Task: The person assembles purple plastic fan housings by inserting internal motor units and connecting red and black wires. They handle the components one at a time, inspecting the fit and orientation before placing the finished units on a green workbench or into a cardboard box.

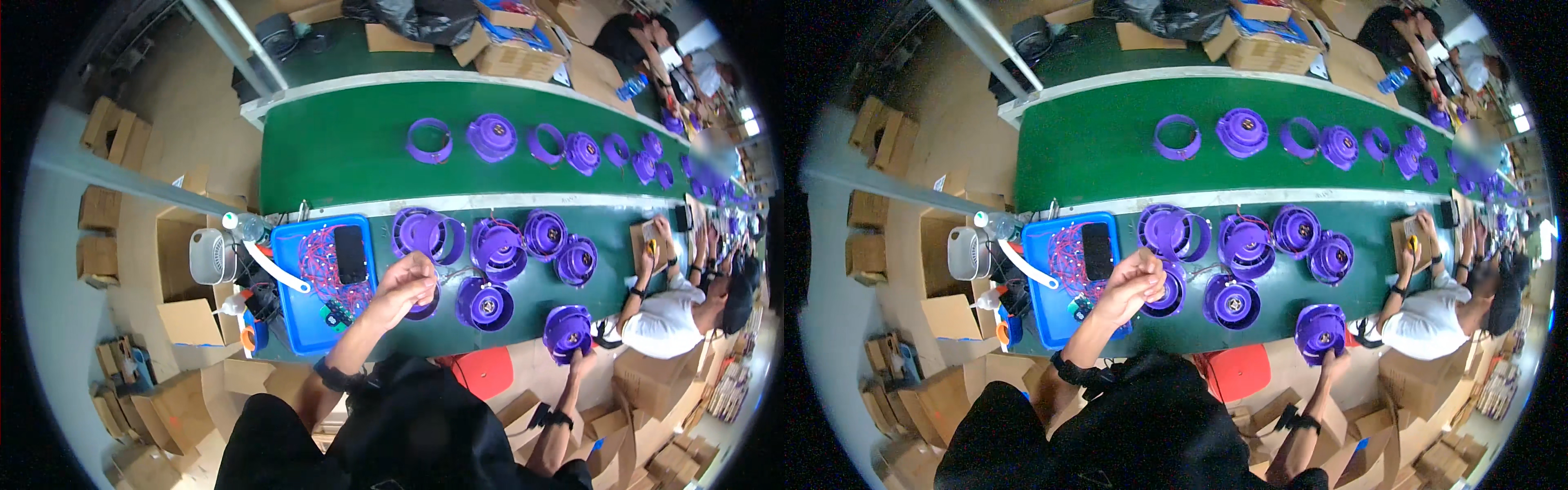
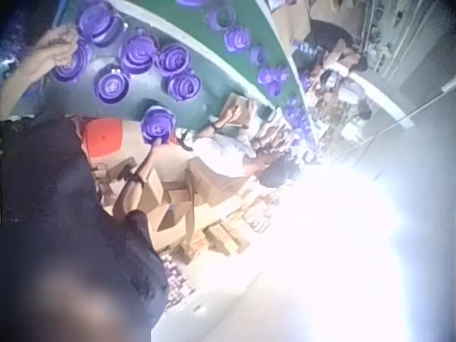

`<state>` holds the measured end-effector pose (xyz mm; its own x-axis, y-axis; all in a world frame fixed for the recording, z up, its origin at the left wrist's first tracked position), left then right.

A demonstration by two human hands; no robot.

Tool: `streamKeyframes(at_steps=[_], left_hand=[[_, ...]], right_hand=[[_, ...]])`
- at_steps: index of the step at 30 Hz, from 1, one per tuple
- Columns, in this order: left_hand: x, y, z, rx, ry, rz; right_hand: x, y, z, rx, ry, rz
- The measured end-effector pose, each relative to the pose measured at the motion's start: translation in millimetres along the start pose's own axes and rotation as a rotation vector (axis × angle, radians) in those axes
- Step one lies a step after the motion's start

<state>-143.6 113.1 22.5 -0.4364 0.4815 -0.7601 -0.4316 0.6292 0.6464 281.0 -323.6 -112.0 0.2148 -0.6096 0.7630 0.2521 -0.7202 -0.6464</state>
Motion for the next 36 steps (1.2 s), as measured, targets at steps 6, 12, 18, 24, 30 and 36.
streamKeyframes(at_steps=[6,12,18,24,30,36], left_hand=[[10,-25,14,0.128,-0.069,0.703],[5,-7,35,-0.018,-0.02,0.934],[119,36,45,0.109,0.389,0.339],[294,81,77,-0.137,0.767,0.189],[382,119,76,-0.111,1.424,1.102],[172,71,126,0.106,0.188,0.982]], right_hand=[[-37,-246,-30,0.21,-0.389,0.276],[-148,-409,-96,0.4,-0.582,0.155],[-200,-445,-94,0.33,-0.672,0.605],[-211,-416,-89,0.153,-0.749,0.68],[-232,-359,-140,-0.049,-1.006,0.695],[-247,-345,-157,-0.205,-0.899,0.657]])
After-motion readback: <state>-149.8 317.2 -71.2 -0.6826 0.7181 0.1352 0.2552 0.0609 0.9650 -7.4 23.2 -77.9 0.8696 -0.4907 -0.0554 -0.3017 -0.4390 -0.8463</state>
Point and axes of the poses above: each hand's wrist, its own z-axis towards the middle knuckle, its own x-axis out of the back of the hand, y = z × x, the point moved 10 cm from there along z, towards the middle knuckle, and after that the axes turned 8 degrees about z, right-handed, at the moved point
